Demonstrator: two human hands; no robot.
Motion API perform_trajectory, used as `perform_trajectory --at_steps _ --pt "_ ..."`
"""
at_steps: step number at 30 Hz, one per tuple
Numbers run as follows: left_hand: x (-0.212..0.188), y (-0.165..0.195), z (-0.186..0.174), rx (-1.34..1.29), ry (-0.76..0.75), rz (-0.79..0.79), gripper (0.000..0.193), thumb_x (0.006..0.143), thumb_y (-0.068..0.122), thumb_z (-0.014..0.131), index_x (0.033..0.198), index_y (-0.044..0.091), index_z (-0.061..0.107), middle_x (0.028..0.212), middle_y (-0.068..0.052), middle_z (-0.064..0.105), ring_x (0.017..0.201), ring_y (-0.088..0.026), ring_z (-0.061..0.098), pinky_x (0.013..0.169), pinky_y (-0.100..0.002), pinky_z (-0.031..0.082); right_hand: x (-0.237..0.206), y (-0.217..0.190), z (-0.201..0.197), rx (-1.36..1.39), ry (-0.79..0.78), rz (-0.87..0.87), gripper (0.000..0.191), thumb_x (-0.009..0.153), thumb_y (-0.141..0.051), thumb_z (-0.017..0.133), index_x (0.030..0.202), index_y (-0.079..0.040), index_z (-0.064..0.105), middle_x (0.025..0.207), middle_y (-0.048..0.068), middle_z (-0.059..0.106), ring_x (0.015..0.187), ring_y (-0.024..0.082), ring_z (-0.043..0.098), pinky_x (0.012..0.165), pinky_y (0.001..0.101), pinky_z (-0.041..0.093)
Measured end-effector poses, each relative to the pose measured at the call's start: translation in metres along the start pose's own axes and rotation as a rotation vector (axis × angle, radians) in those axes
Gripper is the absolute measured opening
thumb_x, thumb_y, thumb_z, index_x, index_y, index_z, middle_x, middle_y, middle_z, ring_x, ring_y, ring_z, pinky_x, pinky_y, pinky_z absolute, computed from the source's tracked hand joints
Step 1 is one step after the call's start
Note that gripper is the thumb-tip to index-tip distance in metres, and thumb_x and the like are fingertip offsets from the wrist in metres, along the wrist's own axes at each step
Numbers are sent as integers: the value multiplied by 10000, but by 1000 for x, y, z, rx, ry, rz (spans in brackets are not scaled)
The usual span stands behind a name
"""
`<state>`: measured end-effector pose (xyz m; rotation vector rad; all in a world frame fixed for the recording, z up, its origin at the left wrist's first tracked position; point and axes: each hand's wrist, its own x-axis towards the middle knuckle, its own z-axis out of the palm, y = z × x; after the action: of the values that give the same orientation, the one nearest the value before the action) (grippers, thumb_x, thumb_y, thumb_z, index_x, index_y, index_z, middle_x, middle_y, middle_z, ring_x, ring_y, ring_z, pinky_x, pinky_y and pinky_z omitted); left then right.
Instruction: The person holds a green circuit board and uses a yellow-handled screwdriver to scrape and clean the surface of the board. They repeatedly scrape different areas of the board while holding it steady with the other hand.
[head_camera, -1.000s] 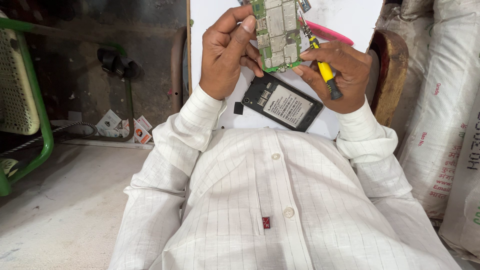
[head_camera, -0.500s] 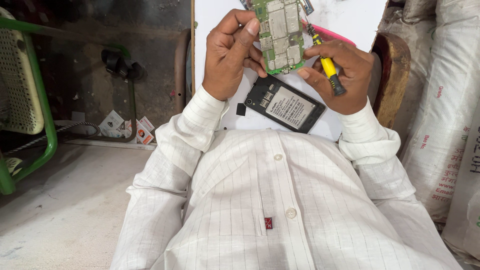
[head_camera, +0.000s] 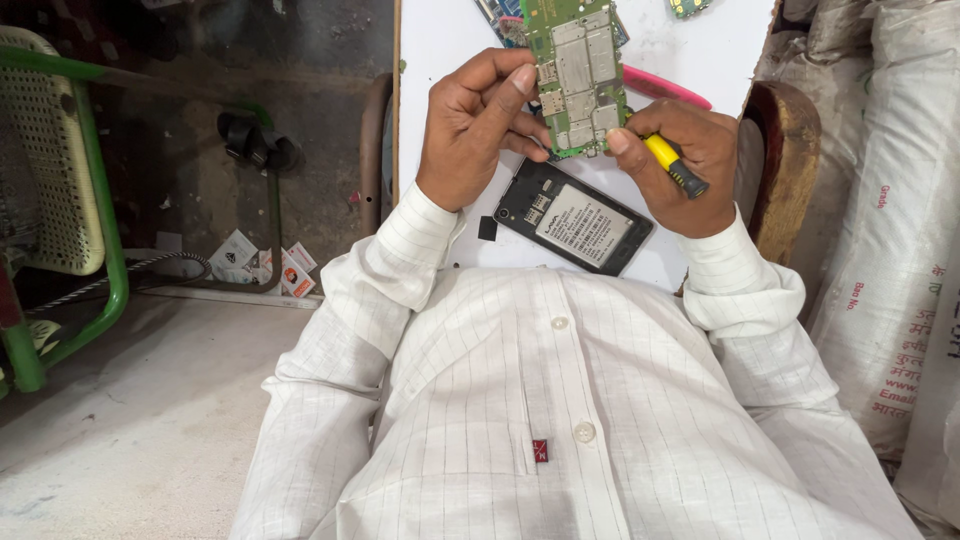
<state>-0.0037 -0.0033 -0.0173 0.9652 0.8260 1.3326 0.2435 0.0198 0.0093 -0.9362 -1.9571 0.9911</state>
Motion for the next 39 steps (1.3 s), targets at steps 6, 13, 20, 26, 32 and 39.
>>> perform_trajectory --at_steps 6,13,20,26,32,39 --pt "0 0 0 -10 10 -11 350 1115 285 581 1291 -15 623 1103 -129 738 820 -192 778 695 -311 692 -1 0 1 16 8 15 258 1098 -190 747 943 8 688 777 73 681 656 112 603 610 248 458" --pt "1 2 -1 -15 -9 -29 334 1115 268 569 1282 -16 622 1108 -126 737 843 -191 780 718 -320 701 -1 0 2 28 12 19 254 1097 -181 746 944 11 684 795 76 681 666 111 616 616 247 470" --pt "2 0 -1 -6 -3 -21 312 1120 245 569 1281 -14 629 1080 -123 738 872 -183 774 735 -326 707 -1 0 2 33 12 7 238 1098 -156 743 948 18 681 781 83 682 674 117 625 620 249 482" --pt "2 -1 -1 0 5 -34 319 1114 219 571 1318 -20 628 1075 -137 748 879 -190 779 725 -317 700 -2 3 1 69 10 54 258 1113 -178 703 940 11 685 829 84 706 679 118 672 631 249 524" --pt "3 1 -3 10 -36 -37 335 1113 223 567 1333 -23 628 1073 -144 742 884 -210 793 710 -309 695 -5 10 -1 286 33 130 285 1136 -234 656 985 7 656 804 103 695 687 119 672 644 257 562" --pt "3 5 -2 34 -31 -34 317 1105 273 587 1204 -16 672 1008 -142 748 826 -207 796 669 -304 695 -7 14 -3 313 39 144 302 1145 -257 656 1003 9 657 817 106 692 698 124 673 651 261 563"
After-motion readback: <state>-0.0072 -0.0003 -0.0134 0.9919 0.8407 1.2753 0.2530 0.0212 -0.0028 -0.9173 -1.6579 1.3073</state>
